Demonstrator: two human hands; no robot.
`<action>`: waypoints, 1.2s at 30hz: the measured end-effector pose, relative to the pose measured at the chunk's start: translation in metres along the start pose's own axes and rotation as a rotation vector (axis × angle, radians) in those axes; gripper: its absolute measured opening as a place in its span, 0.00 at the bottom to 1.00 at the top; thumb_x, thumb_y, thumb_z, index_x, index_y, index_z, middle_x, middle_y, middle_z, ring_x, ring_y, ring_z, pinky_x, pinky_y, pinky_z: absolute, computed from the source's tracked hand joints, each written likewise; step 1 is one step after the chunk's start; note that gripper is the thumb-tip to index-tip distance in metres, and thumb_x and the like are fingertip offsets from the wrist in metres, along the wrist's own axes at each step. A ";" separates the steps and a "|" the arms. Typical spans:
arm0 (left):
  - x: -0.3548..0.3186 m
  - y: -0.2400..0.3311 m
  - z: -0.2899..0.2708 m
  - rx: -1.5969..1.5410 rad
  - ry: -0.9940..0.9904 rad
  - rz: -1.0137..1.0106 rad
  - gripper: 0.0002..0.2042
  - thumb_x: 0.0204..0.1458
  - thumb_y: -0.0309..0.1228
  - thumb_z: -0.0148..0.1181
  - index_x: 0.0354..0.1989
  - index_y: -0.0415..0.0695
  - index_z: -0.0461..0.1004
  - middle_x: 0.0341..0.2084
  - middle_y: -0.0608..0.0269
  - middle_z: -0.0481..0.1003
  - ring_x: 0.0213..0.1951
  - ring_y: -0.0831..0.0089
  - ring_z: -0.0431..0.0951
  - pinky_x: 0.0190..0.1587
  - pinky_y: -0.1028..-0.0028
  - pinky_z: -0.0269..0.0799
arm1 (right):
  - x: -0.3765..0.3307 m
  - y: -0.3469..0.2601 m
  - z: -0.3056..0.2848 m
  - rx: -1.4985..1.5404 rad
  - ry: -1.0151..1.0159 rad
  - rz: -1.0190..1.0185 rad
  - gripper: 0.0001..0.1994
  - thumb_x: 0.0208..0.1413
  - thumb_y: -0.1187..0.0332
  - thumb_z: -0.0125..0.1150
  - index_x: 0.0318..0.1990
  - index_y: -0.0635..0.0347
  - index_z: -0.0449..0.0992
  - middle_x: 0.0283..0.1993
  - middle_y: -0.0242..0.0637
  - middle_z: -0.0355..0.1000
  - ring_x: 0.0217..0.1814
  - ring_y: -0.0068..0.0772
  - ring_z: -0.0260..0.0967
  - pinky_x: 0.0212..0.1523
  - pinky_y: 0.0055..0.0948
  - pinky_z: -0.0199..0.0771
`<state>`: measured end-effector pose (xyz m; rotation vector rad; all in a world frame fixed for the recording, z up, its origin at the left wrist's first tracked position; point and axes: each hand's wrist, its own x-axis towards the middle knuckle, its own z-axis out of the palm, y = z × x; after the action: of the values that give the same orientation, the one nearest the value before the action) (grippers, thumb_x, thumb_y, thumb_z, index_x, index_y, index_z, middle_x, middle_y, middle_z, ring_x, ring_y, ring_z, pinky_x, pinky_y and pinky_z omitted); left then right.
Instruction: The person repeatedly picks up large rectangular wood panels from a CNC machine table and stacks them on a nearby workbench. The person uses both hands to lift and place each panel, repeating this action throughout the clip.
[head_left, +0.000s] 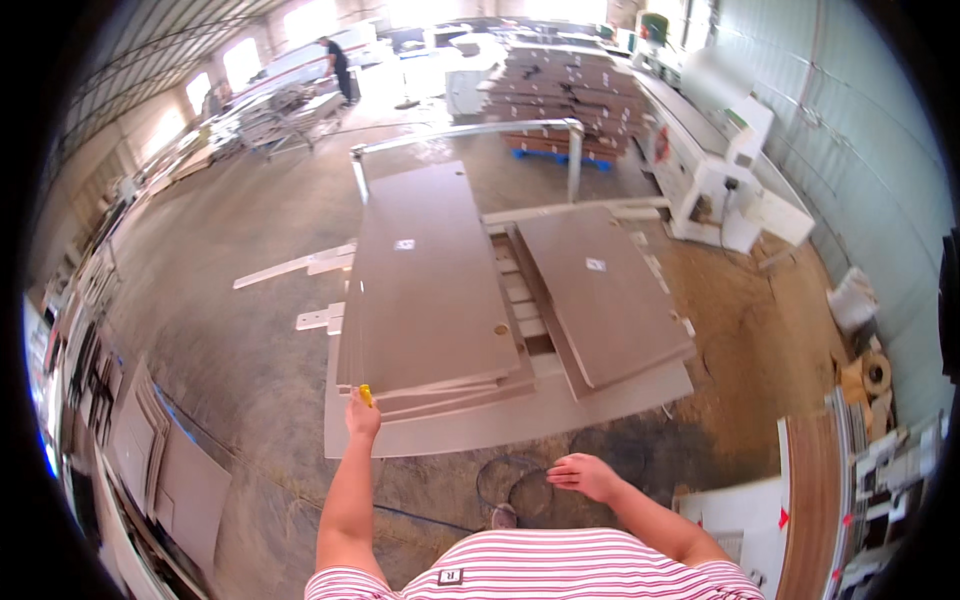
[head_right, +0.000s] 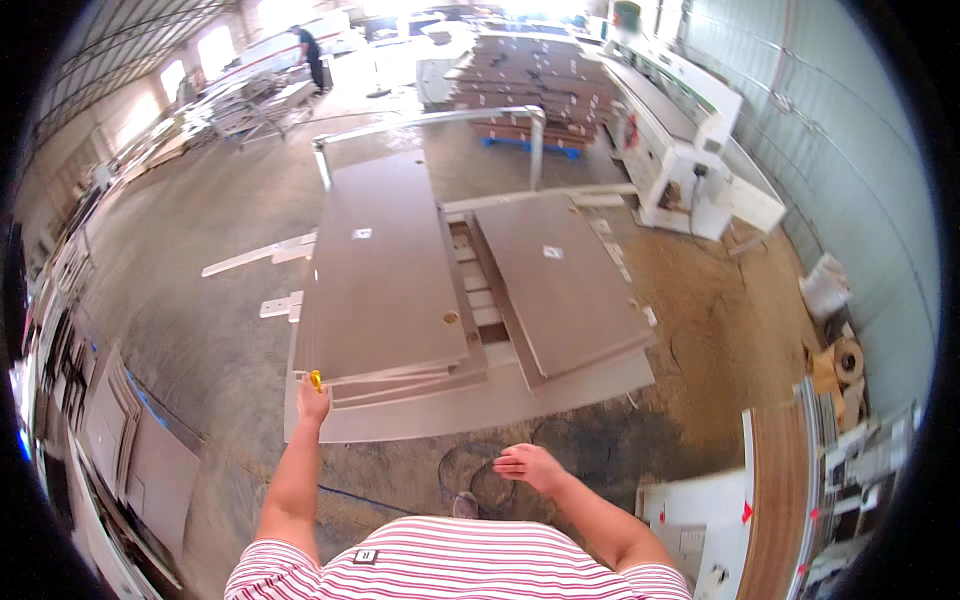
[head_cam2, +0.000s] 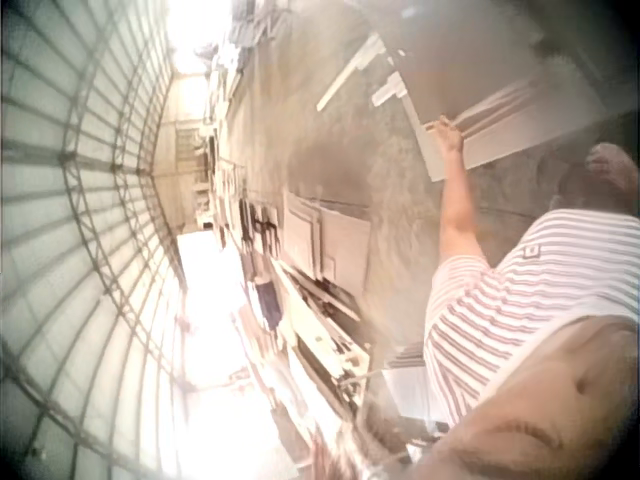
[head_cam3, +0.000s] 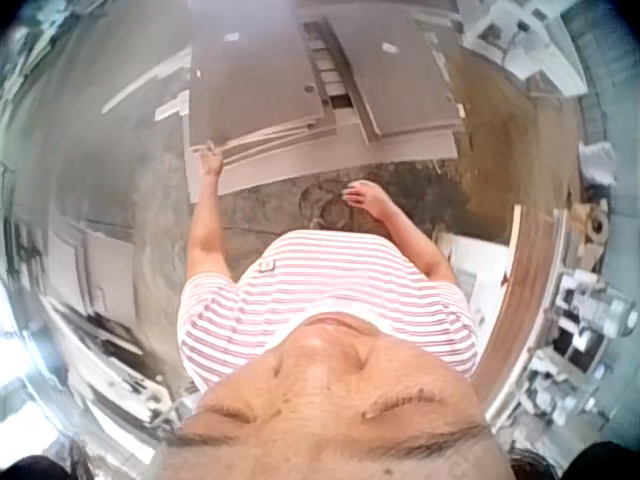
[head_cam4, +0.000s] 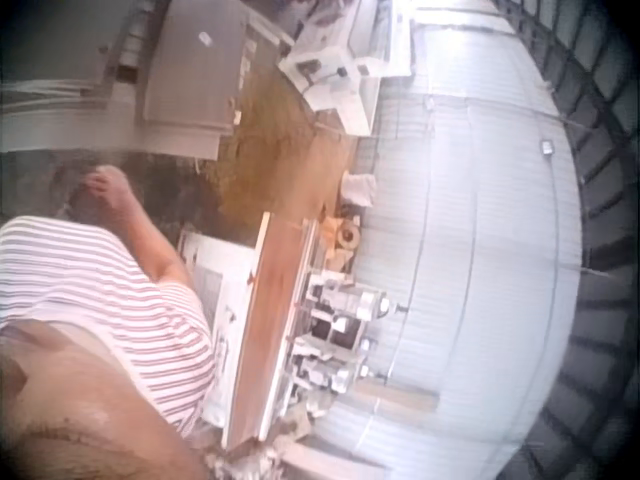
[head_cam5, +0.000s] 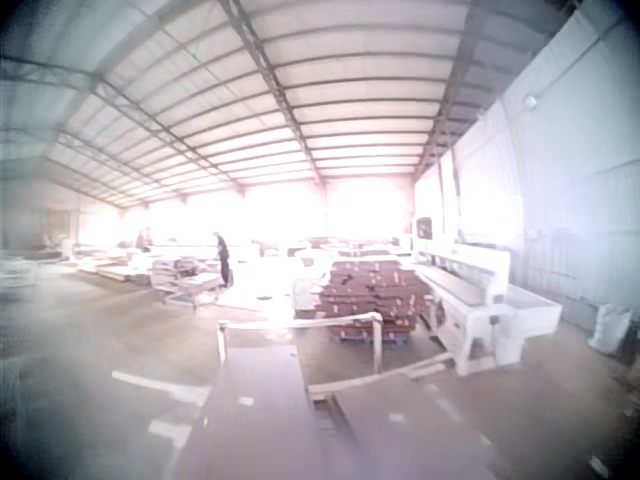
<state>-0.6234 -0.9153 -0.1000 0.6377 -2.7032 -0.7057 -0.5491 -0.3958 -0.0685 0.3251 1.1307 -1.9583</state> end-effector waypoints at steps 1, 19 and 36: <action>-0.013 0.011 -0.002 -0.060 -0.084 0.030 0.18 0.53 0.35 0.58 0.50 0.40 0.69 0.37 0.40 0.76 0.42 0.45 0.77 0.43 0.52 0.72 | -0.026 0.012 -0.019 -0.035 0.170 -0.019 0.13 0.65 0.66 0.48 0.51 0.65 0.68 0.51 0.51 0.73 0.54 0.46 0.73 0.55 0.40 0.73; -0.342 0.189 0.032 -0.826 -0.252 -0.428 0.06 0.55 0.25 0.57 0.38 0.41 0.67 0.27 0.61 0.76 0.28 0.72 0.80 0.28 0.74 0.74 | -0.347 0.262 -0.184 0.566 0.855 -0.338 0.07 0.62 0.70 0.48 0.38 0.64 0.69 0.30 0.47 0.74 0.27 0.40 0.71 0.27 0.37 0.72; -0.466 0.254 0.044 -0.812 -1.156 -0.165 0.15 0.57 0.31 0.61 0.49 0.38 0.68 0.37 0.60 0.77 0.38 0.73 0.78 0.42 0.72 0.74 | -0.500 0.316 -0.216 0.804 0.930 -0.588 0.10 0.62 0.62 0.52 0.36 0.60 0.71 0.31 0.34 0.69 0.28 0.26 0.61 0.27 0.24 0.61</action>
<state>-0.3239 -0.4753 -0.0755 0.2298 -2.7149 -2.6626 -0.0338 -0.0342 -0.0896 1.6054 0.9393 -2.8508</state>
